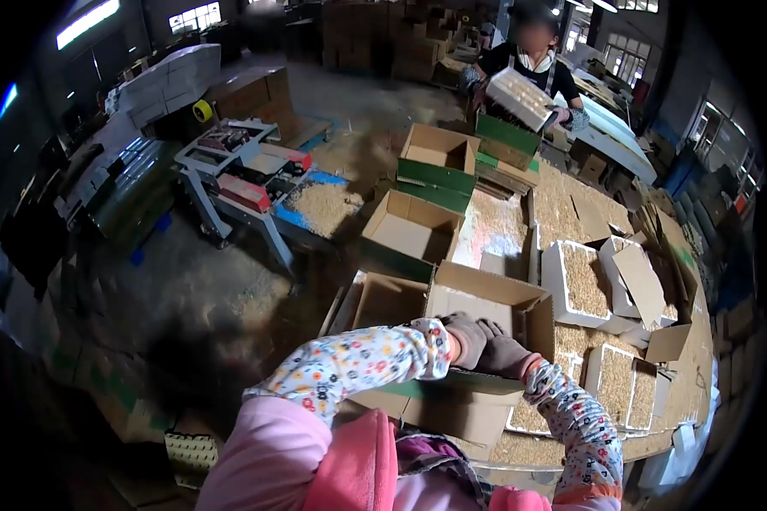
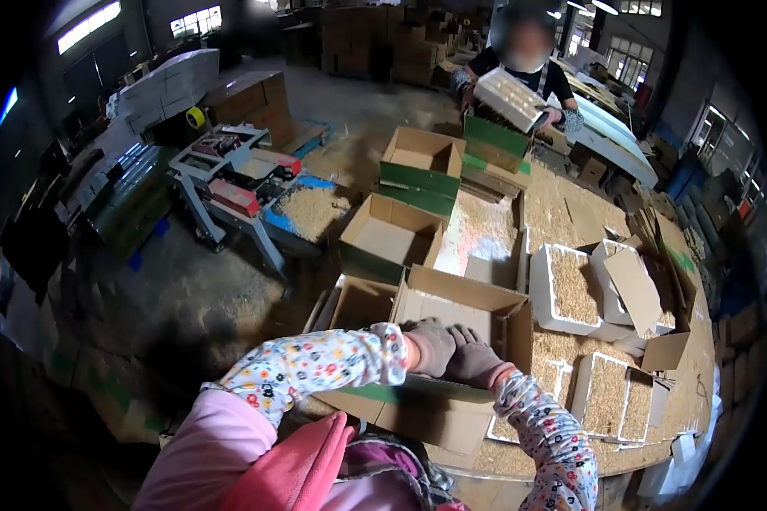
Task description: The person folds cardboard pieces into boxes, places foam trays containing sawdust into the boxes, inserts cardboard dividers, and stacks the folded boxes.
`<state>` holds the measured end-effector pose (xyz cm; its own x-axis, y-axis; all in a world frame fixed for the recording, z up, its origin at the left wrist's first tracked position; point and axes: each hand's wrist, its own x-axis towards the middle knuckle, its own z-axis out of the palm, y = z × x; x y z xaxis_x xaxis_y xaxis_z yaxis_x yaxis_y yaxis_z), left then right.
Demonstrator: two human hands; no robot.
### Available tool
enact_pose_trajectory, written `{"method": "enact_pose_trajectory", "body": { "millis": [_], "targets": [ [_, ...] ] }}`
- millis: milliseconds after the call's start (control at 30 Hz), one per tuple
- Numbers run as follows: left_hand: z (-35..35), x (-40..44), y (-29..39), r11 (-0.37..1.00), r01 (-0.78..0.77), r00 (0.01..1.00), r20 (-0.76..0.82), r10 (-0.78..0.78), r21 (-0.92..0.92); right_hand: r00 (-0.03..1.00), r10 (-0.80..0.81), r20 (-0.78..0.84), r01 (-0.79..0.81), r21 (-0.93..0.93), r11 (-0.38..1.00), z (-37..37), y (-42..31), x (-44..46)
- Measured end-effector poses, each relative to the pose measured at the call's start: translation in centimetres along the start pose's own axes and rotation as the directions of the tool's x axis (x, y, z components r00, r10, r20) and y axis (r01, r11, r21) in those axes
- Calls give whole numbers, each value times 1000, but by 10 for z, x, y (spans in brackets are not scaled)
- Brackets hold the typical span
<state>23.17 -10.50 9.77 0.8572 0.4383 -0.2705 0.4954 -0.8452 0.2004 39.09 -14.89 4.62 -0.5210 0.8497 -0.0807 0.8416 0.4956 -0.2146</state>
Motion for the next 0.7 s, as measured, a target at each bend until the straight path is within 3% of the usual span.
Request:
{"method": "enact_pose_trajectory", "body": {
  "millis": [33, 100, 133, 167, 200, 233, 267, 300, 333, 367, 400, 433, 467, 500, 533, 567, 633, 667, 700],
  "targets": [
    [5, 6, -10, 992, 59, 998, 42, -55, -113, 977, 110, 182, -180, 436, 882, -24, 3, -1],
    [-34, -26, -4, 973, -15, 987, 154, 52, -230, 906, 172, 386, -400, 653, 643, -54, 18, -12],
    [-13, -25, -10, 987, 6, 995, 104, 11, -158, 967, 234, 103, -231, 745, 626, -43, 39, -27],
    [18, -19, -29, 880, -79, 995, 20, 100, -469, 948, 291, -129, -104, 738, 667, -84, 18, -40],
    [17, -35, -34, 791, -342, 907, -398, 137, -507, 879, 352, -322, -110, 580, 807, -90, 35, -59],
    [34, -44, -51, 938, -230, 614, -787, -66, -258, 780, 480, -400, -95, 683, 724, -91, 52, -76],
    [26, -60, -59, 883, -69, 495, -784, -374, -465, 781, 543, -308, -31, 849, 527, -78, 86, -97],
    [18, -77, -68, 737, 3, 323, -696, -641, -676, 796, 577, -184, 16, 959, 284, -62, 112, -109],
    [47, -55, -80, 451, -61, 516, -415, -749, -890, 840, 536, 83, -153, 984, 89, -49, 116, -106],
    [84, -31, -86, 98, -54, 689, -109, -717, -994, 831, 439, 342, -338, 937, -90, -36, 115, -99],
    [105, -25, -66, 274, 286, 671, -12, -741, -918, 774, 468, 427, -474, 880, -19, -11, 113, -87],
    [124, -9, -42, 426, 501, 581, -72, -811, -753, 673, 596, 438, -711, 604, 359, 50, 147, -68],
    [112, -11, -48, 441, 550, 588, -46, -808, -710, 760, 603, 244, -602, 613, 511, 83, 135, -50],
    [105, -14, -52, 454, 588, 603, -12, -798, -670, 754, 607, 249, -536, 768, 350, 43, 91, -51],
    [143, -8, -72, 557, 386, 597, -262, -758, -735, 842, 537, 48, -287, 883, 372, 67, 97, -56],
    [128, -24, -75, 416, 44, 686, -275, -673, -909, 851, 525, -30, -199, 905, 375, 76, 88, -64],
    [75, -43, -60, 438, 56, 719, -268, -641, -897, 818, 563, -115, -93, 940, 328, 39, 34, -68],
    [65, -35, -62, 403, 112, 716, -208, -667, -908, 699, 685, 206, -7, 960, -281, 53, 36, -67],
    [58, -29, -70, 376, 165, 708, -156, -688, -912, 600, 764, 235, -21, 960, -279, 11, 8, -62]
  ]
}}
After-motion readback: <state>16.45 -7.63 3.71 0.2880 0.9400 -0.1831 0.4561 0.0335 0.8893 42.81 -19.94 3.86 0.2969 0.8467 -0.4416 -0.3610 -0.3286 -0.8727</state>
